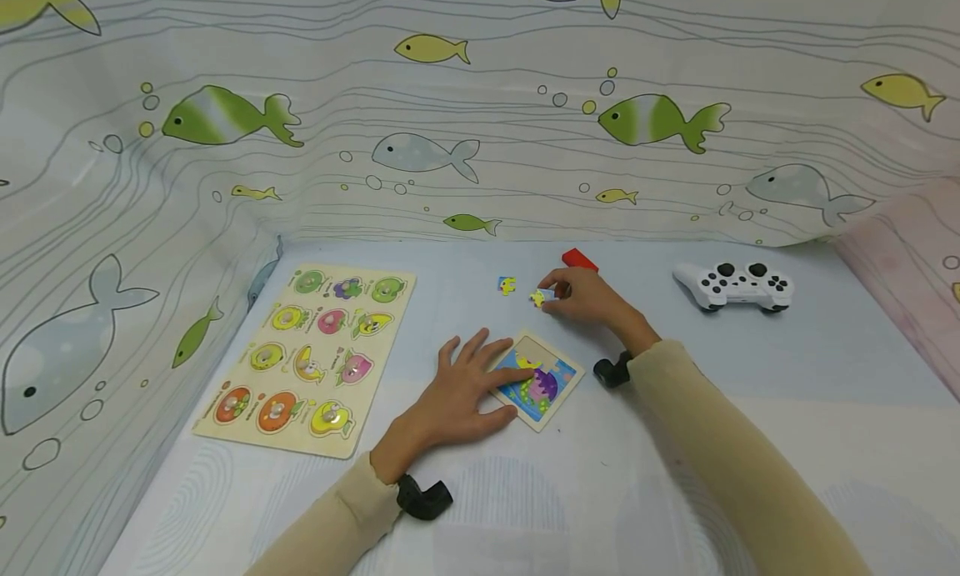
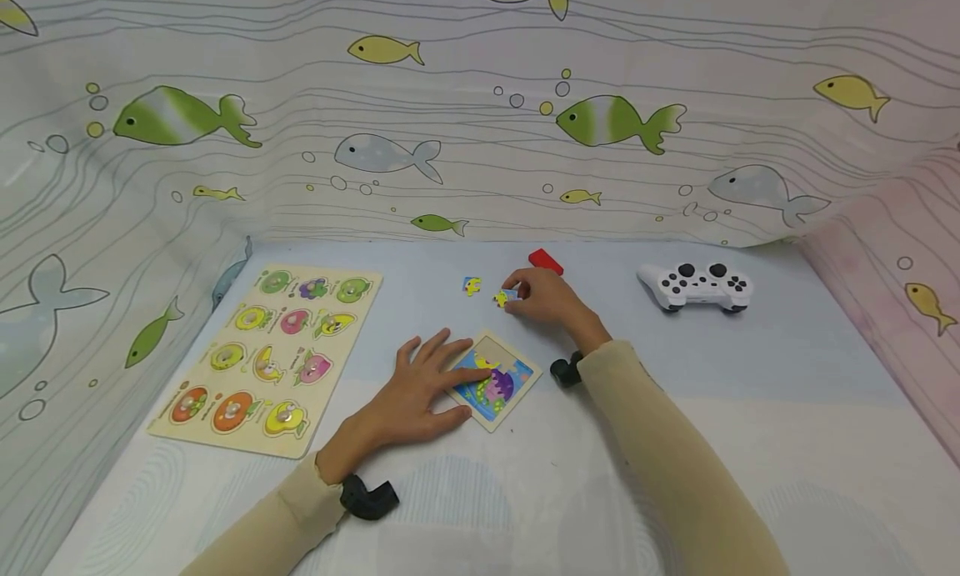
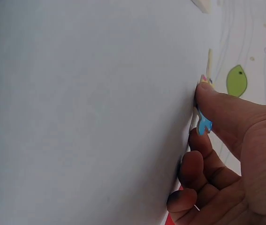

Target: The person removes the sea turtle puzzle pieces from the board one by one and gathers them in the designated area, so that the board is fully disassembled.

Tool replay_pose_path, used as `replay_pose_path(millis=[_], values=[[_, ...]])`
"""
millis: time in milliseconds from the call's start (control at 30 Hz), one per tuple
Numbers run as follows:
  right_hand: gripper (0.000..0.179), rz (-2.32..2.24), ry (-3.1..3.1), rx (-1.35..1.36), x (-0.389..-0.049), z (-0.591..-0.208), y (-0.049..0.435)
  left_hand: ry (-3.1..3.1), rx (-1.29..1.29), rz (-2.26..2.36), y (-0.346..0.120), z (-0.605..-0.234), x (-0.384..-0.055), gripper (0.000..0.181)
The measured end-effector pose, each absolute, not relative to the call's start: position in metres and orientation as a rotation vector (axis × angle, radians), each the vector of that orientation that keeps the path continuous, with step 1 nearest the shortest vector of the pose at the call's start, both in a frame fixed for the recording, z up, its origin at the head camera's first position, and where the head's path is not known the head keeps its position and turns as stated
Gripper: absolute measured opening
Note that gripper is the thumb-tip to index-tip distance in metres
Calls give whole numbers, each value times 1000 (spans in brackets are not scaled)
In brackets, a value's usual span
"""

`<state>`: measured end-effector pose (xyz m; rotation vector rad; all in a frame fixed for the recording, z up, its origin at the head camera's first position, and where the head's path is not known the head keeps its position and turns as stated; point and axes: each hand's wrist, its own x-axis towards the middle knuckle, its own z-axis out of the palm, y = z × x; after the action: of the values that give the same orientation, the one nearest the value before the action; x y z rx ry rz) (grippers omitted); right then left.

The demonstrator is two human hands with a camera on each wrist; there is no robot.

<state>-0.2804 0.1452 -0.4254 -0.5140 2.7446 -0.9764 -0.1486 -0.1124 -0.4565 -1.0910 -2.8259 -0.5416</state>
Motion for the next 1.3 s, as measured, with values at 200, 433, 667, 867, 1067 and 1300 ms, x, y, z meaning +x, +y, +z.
replay_pose_path(millis=[200,433,667,867,1067,1300], values=[[35,-941,2767,-505,-284,-426,142,-2831,-1095,-546,-112,-456,-148,48],[37,-911,2753,-433,-288,-423,138,-2833,-1094,-545,-112,-456,-147,48],[35,-887,2748,-449,-291,-420,137,-2837,-1095,-524,-113,-455,-147,48],[35,-875,2747,-468,-293,-420,136,-2848,-1097,-530,-113,-454,-147,48],[36,-898,2751,-479,-292,-422,139,-2848,-1105,-523,-112,-455,-147,49],[36,-1002,2749,-500,-281,-421,144,-2849,-1100,-502,-112,-453,-149,49]])
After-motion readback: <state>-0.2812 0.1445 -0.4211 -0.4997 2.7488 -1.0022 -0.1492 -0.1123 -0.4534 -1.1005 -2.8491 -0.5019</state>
